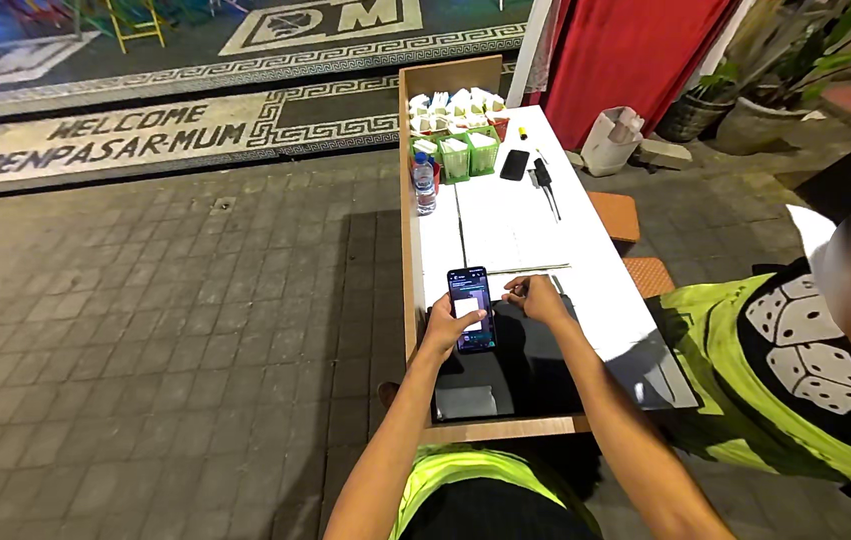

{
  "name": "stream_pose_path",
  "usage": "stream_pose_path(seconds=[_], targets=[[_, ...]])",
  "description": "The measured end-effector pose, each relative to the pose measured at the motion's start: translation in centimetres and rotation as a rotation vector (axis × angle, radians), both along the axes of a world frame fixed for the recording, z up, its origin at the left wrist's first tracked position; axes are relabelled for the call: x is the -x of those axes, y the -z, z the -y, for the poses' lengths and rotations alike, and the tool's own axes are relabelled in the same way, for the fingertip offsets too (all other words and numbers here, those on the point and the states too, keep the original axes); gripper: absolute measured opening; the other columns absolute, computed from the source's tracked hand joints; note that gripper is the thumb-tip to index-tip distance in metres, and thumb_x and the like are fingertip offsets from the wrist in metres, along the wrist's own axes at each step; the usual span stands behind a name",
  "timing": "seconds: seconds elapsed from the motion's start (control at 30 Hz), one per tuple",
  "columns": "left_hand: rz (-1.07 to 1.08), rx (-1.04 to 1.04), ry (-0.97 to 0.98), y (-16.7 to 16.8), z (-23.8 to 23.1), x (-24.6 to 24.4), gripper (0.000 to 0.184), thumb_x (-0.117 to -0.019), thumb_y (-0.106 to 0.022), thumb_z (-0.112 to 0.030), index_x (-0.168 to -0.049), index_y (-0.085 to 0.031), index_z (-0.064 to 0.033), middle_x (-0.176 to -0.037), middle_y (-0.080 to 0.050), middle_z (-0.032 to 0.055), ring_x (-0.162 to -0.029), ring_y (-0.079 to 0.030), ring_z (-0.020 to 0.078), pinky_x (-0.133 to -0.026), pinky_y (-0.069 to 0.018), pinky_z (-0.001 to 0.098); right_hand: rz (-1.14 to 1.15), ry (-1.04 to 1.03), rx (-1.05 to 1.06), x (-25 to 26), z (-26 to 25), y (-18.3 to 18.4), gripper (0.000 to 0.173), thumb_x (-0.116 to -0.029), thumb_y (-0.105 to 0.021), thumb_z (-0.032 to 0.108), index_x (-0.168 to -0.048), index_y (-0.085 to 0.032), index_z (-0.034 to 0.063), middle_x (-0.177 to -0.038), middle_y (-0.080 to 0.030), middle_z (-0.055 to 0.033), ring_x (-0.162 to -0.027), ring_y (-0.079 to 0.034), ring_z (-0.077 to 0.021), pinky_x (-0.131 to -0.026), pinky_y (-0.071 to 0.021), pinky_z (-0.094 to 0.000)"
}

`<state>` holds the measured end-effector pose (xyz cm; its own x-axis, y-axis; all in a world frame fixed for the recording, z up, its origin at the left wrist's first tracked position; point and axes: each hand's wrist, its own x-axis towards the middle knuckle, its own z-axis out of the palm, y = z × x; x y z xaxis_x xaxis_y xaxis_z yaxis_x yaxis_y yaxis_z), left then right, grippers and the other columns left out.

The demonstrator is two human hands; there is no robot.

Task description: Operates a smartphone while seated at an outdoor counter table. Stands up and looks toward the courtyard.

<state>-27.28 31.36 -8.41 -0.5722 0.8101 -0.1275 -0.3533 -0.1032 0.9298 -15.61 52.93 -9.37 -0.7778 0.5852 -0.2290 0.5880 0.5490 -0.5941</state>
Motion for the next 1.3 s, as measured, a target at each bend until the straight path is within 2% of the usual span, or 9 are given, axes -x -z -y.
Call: stream_pose_path(seconds=[0.1, 0.23, 0.4, 0.5, 0.6, 0.83, 0.97, 1.07, 1.3], targets=[[0.003, 0.002, -0.020, 0.1, -0.1, 0.1, 0.047, -0.0931, -0.068, 0.000, -0.135, -0.050, 0.0091, -0.118, -0.069, 0.0213, -0.105, -0.071, 0.0285, -0.095, -0.0601, 0.0439, 0.004, 0.004, 0.006, 0.0, 0.0, -0.1, 0.030, -0.0945, -0.073, 0.036, -0.116, -0.075, 0.0152, -0.098, -0.075, -0.0064, -0.092, -0.070, -0.0228, -0.090, -0.0554, -0.0506], [0.098, 0.011, -0.045, -0.6, -0.1, 0.1, 0.038, -0.1089, -0.045, -0.019, -0.137, -0.052, 0.0061, -0.121, -0.068, 0.0214, -0.109, -0.069, 0.0293, -0.097, -0.0572, 0.0474, 0.010, 0.002, 0.007, 0.1, 0.0, -0.3, 0.030, -0.0952, -0.072, 0.036, -0.117, -0.075, 0.0149, -0.098, -0.074, -0.0067, -0.091, -0.071, -0.0223, -0.089, -0.0564, -0.0495], [0.251, 0.088, -0.112, -1.0, -0.1, 0.1, 0.052, -0.1116, -0.032, -0.039, -0.141, -0.052, -0.0009, -0.130, -0.065, 0.0196, -0.118, -0.065, 0.0280, -0.101, -0.0542, 0.0467, 0.018, 0.007, -0.003, 0.2, -0.1, -0.2, 0.030, -0.0947, -0.072, 0.036, -0.117, -0.075, 0.0161, -0.097, -0.075, -0.0054, -0.092, -0.071, -0.0217, -0.090, -0.0551, -0.0497], [0.277, 0.061, -0.084, -0.5, 0.0, 0.2, 0.058, -0.1118, -0.026, -0.043, -0.143, -0.049, -0.0014, -0.131, -0.064, 0.0203, -0.119, -0.065, 0.0308, -0.101, -0.0543, 0.0505, 0.010, 0.016, -0.004, 0.1, -0.1, 0.2, 0.030, -0.0934, -0.073, 0.036, -0.115, -0.076, 0.0165, -0.097, -0.075, -0.0048, -0.094, -0.070, -0.0217, -0.093, -0.0538, -0.0501], [0.272, 0.062, -0.093, -0.7, 0.0, 0.4, 0.060, -0.1115, -0.022, -0.045, -0.144, -0.050, -0.0024, -0.129, -0.066, 0.0188, -0.117, -0.066, 0.0294, -0.100, -0.0543, 0.0492, 0.006, 0.017, 0.003, 0.3, -0.2, 0.2, 0.030, -0.0932, -0.073, 0.036, -0.116, -0.075, 0.0164, -0.098, -0.075, -0.0047, -0.096, -0.069, -0.0221, -0.094, -0.0533, -0.0501], [0.287, 0.083, -0.103, -0.8, 0.1, 0.2, 0.056, -0.1117, -0.027, -0.041, -0.142, -0.052, -0.0015, -0.129, -0.066, 0.0181, -0.117, -0.065, 0.0281, -0.100, -0.0540, 0.0486, -0.012, 0.012, 0.018, 0.2, -0.1, 0.2, 0.030, -0.0938, -0.073, 0.034, -0.117, -0.075, 0.0136, -0.100, -0.074, -0.0078, -0.094, -0.070, -0.0238, -0.091, -0.0549, -0.0504], [0.205, 0.035, -0.065, -0.5, 0.1, 0.1, 0.035, -0.1075, -0.045, -0.018, -0.133, -0.054, 0.0052, -0.114, -0.070, 0.0218, -0.103, -0.071, 0.0306, -0.092, -0.0589, 0.0487, -0.013, 0.017, 0.006, 0.1, -0.1, 0.0, 0.029, -0.0932, -0.074, 0.034, -0.115, -0.075, 0.0142, -0.100, -0.074, -0.0072, -0.097, -0.069, -0.0237, -0.094, -0.0533, -0.0502], [0.166, 0.013, -0.034, -0.5, 0.0, 0.0, 0.032, -0.1029, -0.051, -0.005, -0.132, -0.053, 0.0076, -0.112, -0.070, 0.0223, -0.100, -0.072, 0.0309, -0.091, -0.0599, 0.0479, -0.024, 0.013, 0.000, 0.0, -0.1, 0.1, 0.029, -0.0930, -0.074, 0.034, -0.114, -0.076, 0.0142, -0.098, -0.074, -0.0069, -0.094, -0.070, -0.0237, -0.093, -0.0538, -0.0502], [0.132, 0.009, -0.027, -0.3, 0.0, 0.0, 0.032, -0.0997, -0.053, 0.000, -0.131, -0.052, 0.0080, -0.111, -0.070, 0.0211, -0.098, -0.072, 0.0285, -0.089, -0.0605, 0.0446, -0.016, 0.003, -0.003, 0.0, -0.1, 0.1, 0.028, -0.0934, -0.074, 0.033, -0.114, -0.076, 0.0142, -0.097, -0.075, -0.0070, -0.095, -0.070, -0.0236, -0.094, -0.0531, -0.0503]])
